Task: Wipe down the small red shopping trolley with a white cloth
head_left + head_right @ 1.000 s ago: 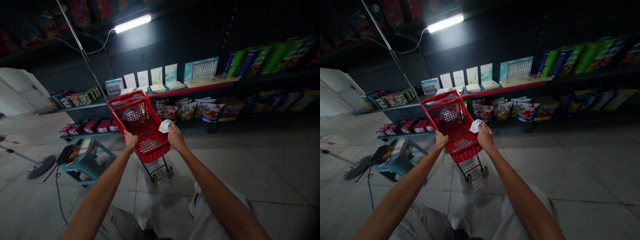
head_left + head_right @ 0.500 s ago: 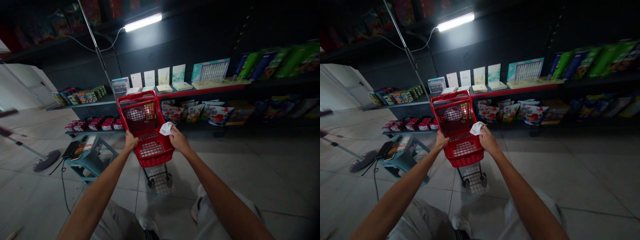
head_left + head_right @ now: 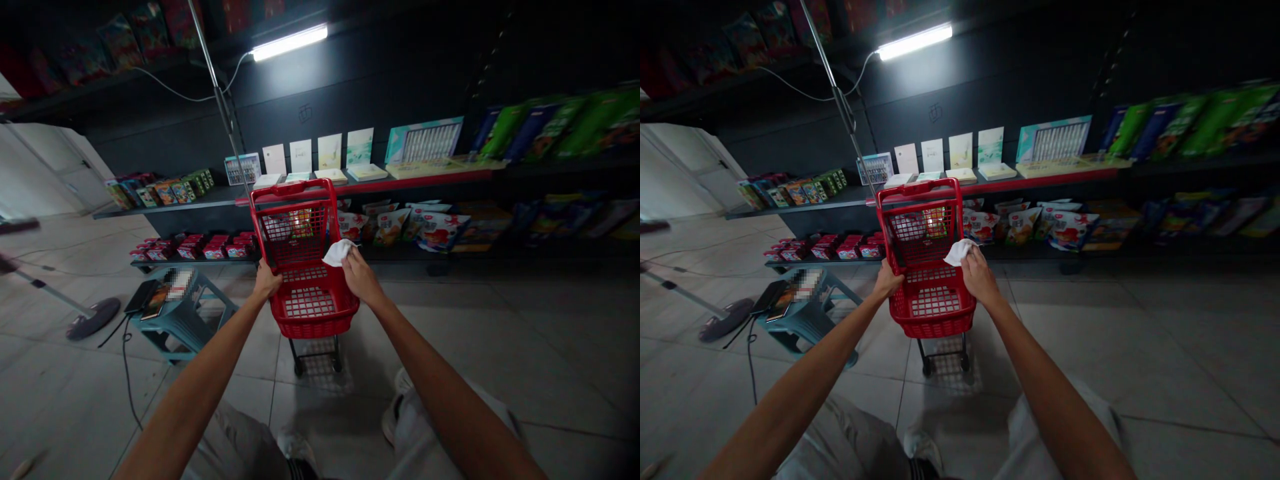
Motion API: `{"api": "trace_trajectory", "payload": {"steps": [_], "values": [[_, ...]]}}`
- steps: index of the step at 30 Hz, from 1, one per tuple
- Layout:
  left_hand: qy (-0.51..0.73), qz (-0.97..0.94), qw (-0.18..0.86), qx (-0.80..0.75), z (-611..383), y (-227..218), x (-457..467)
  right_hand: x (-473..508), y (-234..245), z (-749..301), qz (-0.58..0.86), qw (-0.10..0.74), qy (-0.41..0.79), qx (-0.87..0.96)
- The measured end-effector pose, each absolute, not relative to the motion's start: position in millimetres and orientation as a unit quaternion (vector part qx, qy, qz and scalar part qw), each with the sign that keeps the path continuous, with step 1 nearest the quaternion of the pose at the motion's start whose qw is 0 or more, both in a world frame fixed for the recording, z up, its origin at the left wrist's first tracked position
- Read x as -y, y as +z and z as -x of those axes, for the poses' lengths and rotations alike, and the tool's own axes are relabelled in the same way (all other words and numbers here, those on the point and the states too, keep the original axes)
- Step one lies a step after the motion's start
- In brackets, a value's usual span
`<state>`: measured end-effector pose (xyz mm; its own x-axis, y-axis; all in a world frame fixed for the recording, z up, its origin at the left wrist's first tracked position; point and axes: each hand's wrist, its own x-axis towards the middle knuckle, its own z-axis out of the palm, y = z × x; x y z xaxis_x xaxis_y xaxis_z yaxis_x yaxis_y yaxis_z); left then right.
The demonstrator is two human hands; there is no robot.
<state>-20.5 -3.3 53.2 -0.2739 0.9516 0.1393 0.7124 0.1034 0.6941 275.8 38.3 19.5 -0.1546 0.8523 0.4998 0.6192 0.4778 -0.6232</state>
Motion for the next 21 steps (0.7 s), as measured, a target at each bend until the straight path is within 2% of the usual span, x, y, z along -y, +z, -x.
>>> {"api": "trace_trajectory", "payload": {"steps": [14, 21], "values": [[0.311, -0.636, 0.234, -0.666, 1, 65, 2, -40, 28, -318, 0.541, 0.417, 0.085, 0.725], [0.3, -0.682, 0.24, -0.622, 3, 63, 1, -47, 41, -339, 0.543, 0.447, 0.1, 0.704]]}}
